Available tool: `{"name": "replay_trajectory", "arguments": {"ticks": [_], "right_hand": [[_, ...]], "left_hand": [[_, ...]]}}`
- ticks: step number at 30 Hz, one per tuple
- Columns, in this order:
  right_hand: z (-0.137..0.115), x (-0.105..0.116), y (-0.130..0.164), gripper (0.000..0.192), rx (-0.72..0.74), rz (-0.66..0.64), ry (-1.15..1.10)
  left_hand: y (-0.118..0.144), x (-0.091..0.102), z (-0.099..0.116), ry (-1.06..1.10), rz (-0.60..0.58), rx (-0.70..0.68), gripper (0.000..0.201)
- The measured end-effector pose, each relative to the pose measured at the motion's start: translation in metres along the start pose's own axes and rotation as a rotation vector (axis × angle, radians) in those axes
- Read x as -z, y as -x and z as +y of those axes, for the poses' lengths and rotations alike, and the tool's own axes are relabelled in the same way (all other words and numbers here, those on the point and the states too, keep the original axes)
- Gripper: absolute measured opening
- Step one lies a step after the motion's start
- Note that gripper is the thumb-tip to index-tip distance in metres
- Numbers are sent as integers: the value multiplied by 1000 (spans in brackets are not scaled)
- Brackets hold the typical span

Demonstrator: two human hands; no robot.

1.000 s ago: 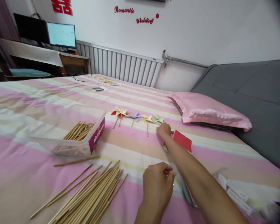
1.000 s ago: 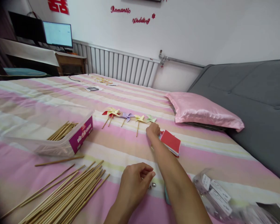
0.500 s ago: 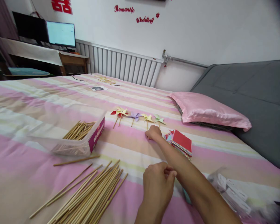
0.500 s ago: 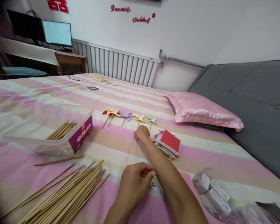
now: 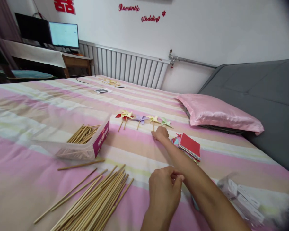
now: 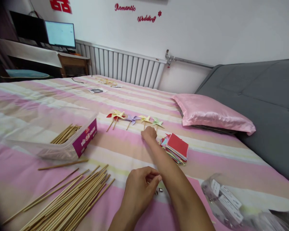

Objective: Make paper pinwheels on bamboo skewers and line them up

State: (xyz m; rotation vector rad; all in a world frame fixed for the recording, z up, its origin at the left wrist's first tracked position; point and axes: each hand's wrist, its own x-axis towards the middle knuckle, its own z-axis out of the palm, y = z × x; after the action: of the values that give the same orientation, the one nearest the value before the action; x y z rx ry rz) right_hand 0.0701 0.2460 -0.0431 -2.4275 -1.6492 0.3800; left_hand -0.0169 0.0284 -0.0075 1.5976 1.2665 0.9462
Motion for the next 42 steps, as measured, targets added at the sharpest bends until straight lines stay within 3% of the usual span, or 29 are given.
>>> {"name": "replay_trajectory", "arguments": {"ticks": [4, 7, 9, 17, 23, 29, 32, 35, 40, 42], "right_hand": [[-14, 4, 17, 30, 185, 113, -5], [-33, 0, 29, 25, 398, 117, -34], [-45, -7, 35, 30, 480, 111, -38], [-68, -37, 21, 27, 457, 85, 46], [-67, -40, 13, 29, 432, 72, 62], [-71, -35, 22, 27, 433, 106, 15], [-67, -15, 33, 30, 447, 139, -32], [-47, 26, 52, 35, 493, 177, -87], [36, 114, 114, 27, 565, 149, -249], [78, 137, 146, 25, 493, 159, -385]], "left_hand": [[1, 6, 7, 98, 235, -79, 18], [3, 10, 11, 189, 442, -152, 16], [5, 11, 12, 211, 504, -170, 14], [6, 13, 11, 238, 447, -162, 15], [7, 14, 11, 249, 433, -144, 15], [7, 13, 11, 242, 454, -135, 15], [5, 14, 10, 201, 457, -141, 16], [3, 17, 9, 189, 475, -137, 16], [-2, 18, 6, 132, 490, -98, 18], [-5, 16, 4, 86, 447, -84, 19]]}}
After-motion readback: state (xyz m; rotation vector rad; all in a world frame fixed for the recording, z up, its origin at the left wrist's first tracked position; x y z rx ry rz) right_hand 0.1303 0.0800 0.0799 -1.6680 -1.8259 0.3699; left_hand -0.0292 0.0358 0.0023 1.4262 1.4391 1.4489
